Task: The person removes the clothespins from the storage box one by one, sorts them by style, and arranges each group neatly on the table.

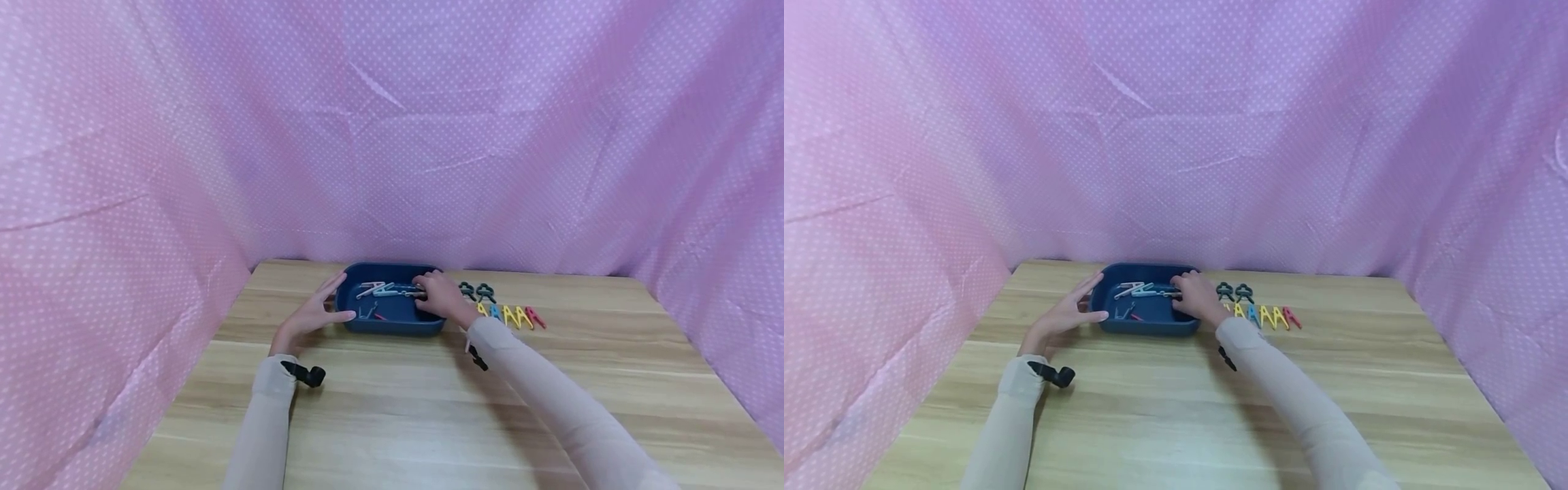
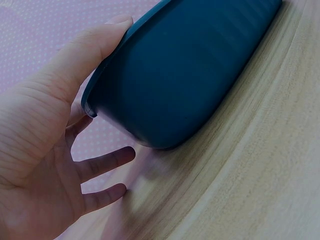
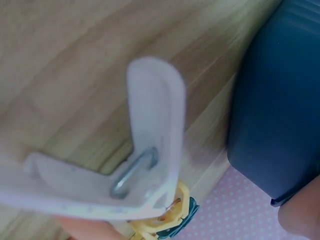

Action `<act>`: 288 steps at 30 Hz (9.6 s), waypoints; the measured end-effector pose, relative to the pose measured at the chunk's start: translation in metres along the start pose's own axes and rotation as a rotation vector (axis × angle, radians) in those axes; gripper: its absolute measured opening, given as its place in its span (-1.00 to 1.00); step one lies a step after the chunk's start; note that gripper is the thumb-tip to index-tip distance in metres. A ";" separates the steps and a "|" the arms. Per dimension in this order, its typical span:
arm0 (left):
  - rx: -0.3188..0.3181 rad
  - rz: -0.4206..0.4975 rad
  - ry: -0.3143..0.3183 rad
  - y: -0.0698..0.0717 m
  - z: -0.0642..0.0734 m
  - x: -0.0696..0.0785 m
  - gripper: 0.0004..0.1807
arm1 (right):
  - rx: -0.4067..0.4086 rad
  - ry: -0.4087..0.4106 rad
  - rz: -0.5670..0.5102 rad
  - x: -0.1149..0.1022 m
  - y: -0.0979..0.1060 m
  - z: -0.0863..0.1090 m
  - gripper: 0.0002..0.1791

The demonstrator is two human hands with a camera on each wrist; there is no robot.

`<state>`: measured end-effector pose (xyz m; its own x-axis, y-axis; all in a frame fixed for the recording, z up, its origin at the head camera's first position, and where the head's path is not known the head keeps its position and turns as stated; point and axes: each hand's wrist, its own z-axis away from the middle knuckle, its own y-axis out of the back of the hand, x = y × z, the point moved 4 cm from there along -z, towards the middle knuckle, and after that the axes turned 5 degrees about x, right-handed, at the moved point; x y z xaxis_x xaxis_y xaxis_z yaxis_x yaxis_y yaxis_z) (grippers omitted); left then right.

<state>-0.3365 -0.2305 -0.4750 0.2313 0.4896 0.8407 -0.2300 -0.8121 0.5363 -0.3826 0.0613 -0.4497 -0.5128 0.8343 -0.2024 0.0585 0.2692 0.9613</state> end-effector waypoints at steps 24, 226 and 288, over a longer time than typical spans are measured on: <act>-0.008 0.030 -0.018 0.001 -0.004 0.004 0.06 | -0.034 0.012 0.001 0.001 0.003 -0.003 -0.53; -0.019 0.020 0.049 0.001 -0.004 -0.001 0.08 | 0.262 -0.060 0.070 0.100 0.038 0.188 -0.83; -0.005 0.020 0.019 0.000 -0.006 -0.005 0.09 | 0.378 0.102 -0.247 0.004 0.043 0.080 -0.91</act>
<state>-0.3430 -0.2309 -0.4785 0.2082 0.4792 0.8526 -0.2393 -0.8203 0.5195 -0.3133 0.1150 -0.4242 -0.6316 0.6763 -0.3791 0.2223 0.6264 0.7471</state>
